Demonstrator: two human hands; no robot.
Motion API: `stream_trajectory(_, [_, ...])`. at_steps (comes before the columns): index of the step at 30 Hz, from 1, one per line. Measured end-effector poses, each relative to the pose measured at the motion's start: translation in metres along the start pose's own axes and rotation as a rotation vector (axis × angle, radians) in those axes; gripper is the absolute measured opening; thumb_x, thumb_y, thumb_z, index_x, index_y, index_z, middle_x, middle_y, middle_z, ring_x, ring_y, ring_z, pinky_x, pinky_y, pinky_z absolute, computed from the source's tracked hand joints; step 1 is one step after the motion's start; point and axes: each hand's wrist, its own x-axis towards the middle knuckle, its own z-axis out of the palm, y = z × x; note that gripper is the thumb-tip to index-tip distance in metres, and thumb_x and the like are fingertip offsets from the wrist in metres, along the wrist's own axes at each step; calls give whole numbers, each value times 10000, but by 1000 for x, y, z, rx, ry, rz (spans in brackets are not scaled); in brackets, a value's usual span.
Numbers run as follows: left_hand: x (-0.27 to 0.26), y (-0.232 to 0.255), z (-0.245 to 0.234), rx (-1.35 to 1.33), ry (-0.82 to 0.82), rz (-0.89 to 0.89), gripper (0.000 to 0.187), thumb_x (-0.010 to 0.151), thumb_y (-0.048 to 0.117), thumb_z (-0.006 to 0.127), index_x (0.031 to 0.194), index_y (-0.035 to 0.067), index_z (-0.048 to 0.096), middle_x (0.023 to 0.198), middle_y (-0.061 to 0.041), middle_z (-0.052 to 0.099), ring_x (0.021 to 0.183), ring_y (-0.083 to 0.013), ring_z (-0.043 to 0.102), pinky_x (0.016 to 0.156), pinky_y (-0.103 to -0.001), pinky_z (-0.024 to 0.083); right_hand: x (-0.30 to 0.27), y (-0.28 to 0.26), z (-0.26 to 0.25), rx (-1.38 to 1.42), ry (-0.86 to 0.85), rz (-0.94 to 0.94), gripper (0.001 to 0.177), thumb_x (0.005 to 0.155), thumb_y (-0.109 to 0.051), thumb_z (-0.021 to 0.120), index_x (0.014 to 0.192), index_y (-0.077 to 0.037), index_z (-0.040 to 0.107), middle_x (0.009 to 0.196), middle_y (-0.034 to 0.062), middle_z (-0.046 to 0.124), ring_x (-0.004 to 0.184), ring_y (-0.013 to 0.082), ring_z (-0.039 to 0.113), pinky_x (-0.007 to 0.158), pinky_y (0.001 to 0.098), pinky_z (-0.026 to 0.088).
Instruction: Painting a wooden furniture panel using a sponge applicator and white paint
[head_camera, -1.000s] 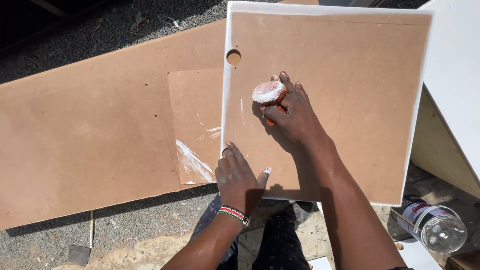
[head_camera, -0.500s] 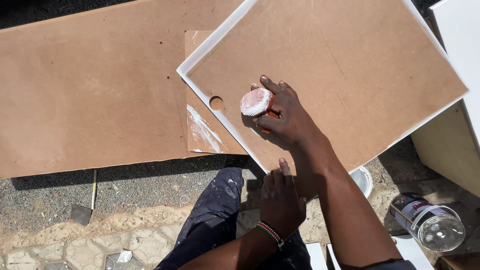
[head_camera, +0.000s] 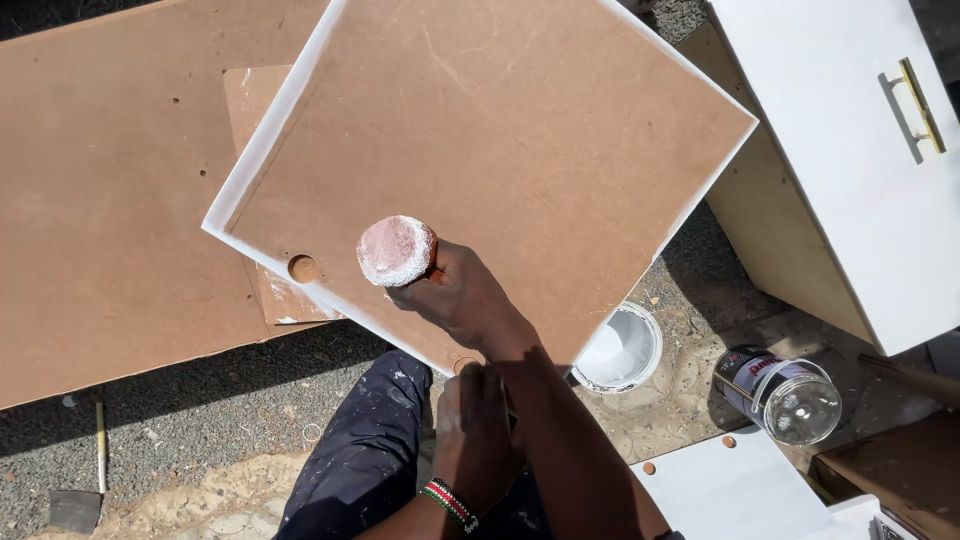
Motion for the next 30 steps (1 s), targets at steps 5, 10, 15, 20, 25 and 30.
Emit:
stream_trajectory(5, [-4,-13,29,77,12,326,444,991,246,820,1364,22,734,1349,-227,699,1292,-470,656,1089,-587,547,-148,83,-61,284,366,98,580,1023,-182,824,1565,-20,696,1397,51,862,1299,143,810,1149,350,634])
stream_trajectory(10, [-22,-8,99,-30,-224,331,220,1051,147,745,1227,36,817,1215,-175,793,1190,-421,752,1016,-522,605,-289,199,-137,934,344,71,763,1026,-306,815,1663,86,666,1372,147,819,1200,216,742,1089,356,594])
stream_trajectory(15, [-18,23,171,-124,-196,186,255,1101,251,788,1211,23,815,1291,-199,783,1139,-430,772,970,-534,621,-370,239,-179,910,599,418,687,1159,-526,795,1584,-18,615,1330,94,752,1125,170,711,933,335,579])
stream_trajectory(20, [-22,12,217,-314,-15,229,225,1119,198,719,1190,1,804,1204,-216,799,1158,-439,779,983,-517,633,-351,236,-187,759,441,627,610,1092,-420,774,1546,-37,632,1157,125,805,885,191,773,807,386,678])
stream_trajectory(25, [5,-31,249,-360,65,159,265,1102,247,717,1224,21,782,1178,-213,799,1084,-443,791,928,-530,633,-283,274,-163,34,464,699,379,1117,-240,799,1445,-48,813,922,106,785,706,143,662,641,345,544])
stream_trajectory(30, [49,-68,253,-256,50,-28,344,1101,415,720,1167,94,823,1054,-200,826,983,-434,813,843,-563,642,-226,349,-153,-359,530,473,460,1022,-203,916,1419,13,827,1036,174,868,863,220,803,783,400,617])
